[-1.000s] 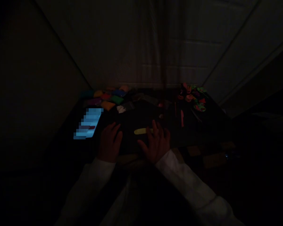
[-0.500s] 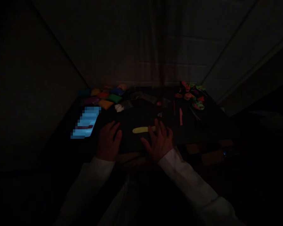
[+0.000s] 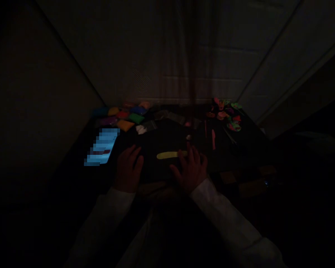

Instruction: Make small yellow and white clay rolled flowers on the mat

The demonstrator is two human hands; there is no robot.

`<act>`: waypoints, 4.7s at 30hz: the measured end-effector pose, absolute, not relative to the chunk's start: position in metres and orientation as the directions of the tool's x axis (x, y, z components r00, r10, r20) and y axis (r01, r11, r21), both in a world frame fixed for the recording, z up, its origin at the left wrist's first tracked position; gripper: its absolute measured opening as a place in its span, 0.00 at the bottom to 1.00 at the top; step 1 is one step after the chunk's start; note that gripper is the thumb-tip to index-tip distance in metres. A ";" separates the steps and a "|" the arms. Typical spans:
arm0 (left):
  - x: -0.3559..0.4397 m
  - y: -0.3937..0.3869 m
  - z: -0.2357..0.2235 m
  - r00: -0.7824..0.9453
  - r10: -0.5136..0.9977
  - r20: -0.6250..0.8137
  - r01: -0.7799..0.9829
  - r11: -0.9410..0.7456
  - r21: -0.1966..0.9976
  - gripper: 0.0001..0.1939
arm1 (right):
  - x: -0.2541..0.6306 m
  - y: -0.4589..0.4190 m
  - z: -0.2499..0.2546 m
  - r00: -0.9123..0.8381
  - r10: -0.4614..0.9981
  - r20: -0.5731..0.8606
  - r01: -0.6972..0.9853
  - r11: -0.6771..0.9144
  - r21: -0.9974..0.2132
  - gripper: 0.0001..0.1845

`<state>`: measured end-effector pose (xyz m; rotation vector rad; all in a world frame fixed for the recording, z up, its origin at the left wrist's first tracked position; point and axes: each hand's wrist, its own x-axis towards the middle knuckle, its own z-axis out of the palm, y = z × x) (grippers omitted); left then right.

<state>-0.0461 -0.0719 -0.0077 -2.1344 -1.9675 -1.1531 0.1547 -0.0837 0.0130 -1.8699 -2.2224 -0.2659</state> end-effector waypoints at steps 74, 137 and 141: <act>-0.027 -0.028 0.020 0.255 0.958 0.130 0.650 -0.269 0.711 0.20 | 0.203 -0.024 0.027 -0.302 0.935 0.186 0.564 0.332 -0.756 0.12; -0.002 -0.075 0.018 0.182 0.939 0.292 0.968 -0.224 0.115 0.22 | 0.155 -0.067 0.020 -0.343 0.911 0.231 0.926 0.369 -0.082 0.25; 0.006 -0.075 0.017 0.238 0.928 0.287 0.952 -0.281 0.119 0.21 | 0.152 -0.067 0.018 -0.344 0.912 0.222 0.927 0.368 -0.076 0.24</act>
